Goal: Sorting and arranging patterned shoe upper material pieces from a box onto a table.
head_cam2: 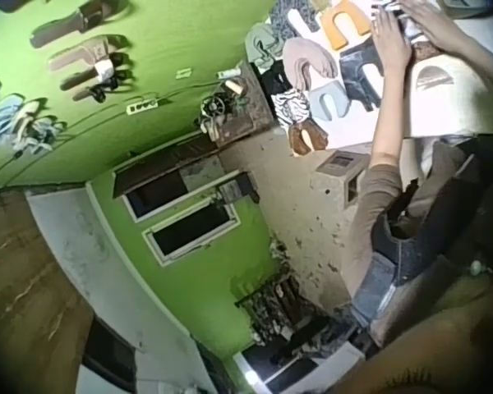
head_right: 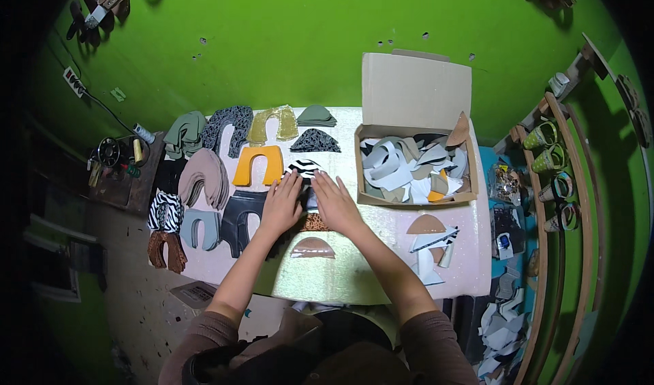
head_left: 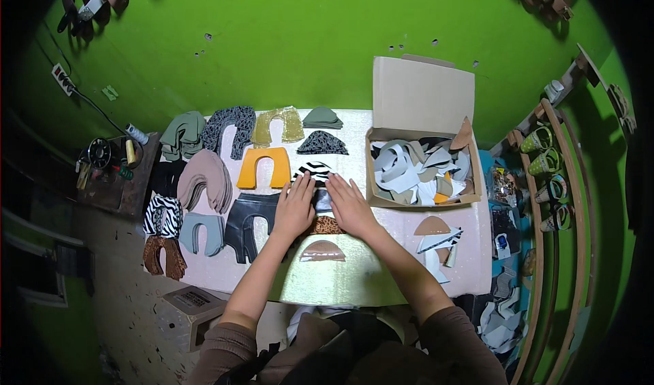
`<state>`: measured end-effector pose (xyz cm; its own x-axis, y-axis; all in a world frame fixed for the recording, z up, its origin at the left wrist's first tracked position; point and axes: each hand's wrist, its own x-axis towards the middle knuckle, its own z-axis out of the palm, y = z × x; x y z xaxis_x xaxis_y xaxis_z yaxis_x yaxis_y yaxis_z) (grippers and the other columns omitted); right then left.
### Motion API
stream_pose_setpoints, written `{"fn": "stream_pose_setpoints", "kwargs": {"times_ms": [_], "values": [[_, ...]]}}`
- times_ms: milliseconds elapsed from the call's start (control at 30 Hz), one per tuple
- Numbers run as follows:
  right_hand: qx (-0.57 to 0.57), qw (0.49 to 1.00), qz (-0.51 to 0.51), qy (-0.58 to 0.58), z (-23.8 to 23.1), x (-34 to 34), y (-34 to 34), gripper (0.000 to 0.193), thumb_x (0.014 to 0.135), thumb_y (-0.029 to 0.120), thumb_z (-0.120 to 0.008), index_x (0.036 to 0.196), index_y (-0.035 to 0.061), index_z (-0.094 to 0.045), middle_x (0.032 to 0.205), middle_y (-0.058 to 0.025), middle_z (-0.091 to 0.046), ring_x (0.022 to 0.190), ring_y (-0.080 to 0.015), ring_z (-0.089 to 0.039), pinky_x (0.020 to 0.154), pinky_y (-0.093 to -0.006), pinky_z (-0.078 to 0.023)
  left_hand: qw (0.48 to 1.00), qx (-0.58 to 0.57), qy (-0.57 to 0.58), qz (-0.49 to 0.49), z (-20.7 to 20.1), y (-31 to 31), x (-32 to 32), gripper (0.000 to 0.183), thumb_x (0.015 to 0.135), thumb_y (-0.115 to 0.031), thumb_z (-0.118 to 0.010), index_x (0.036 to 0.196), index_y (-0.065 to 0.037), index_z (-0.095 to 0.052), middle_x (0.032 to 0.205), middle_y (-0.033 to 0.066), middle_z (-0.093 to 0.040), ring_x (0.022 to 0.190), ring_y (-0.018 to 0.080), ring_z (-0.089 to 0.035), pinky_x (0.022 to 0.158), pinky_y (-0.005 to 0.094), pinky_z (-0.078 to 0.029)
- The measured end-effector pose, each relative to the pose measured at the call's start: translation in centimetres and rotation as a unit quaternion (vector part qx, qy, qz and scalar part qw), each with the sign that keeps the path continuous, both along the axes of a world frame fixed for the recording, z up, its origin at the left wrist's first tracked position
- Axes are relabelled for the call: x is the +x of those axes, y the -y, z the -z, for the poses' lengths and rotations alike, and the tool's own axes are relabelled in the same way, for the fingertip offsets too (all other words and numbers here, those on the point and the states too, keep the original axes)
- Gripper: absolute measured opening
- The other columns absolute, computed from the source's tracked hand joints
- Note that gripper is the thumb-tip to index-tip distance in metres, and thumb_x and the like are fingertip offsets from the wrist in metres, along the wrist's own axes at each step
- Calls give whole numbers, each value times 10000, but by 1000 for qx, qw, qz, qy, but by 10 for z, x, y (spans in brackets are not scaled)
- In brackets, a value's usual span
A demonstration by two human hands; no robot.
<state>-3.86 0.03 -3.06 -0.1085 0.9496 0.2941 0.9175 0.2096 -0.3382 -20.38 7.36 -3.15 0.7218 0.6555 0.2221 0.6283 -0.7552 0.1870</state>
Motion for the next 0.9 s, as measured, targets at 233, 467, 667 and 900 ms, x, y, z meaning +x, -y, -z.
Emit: {"fn": "stream_pose_setpoints", "kwargs": {"times_ms": [233,467,667,900], "values": [[-46,990,-47,-125,11,18,97,389,775,75,-519,1160,21,-503,1172,-155,-498,1061,-322,-494,921,-395,-405,983,-122,137,-27,24,106,38,493,771,-104,-515,1230,43,-412,1238,224,-460,1182,349,-420,1001,445,-304],[-52,991,-38,-119,29,72,165,245,747,34,-522,985,3,-572,1013,-143,-553,948,-305,-523,829,-391,-429,975,-171,138,27,34,173,96,495,770,-122,-536,1233,7,-417,1154,190,-514,1089,314,-486,922,407,-372],[-22,995,85,-37,34,143,186,234,755,30,-532,983,2,-580,996,-160,-565,950,-345,-516,850,-424,-414,975,-185,124,13,34,199,128,508,768,-116,-525,1243,18,-402,1041,181,-552,961,311,-535,836,413,-408],[-150,933,328,-5,40,181,192,443,762,173,-620,1166,17,-530,1084,-165,-535,1033,-324,-485,932,-426,-354,973,-203,92,-54,41,202,128,535,778,-143,-525,1262,28,-374,941,218,-576,858,352,-567,784,431,-444]]}}
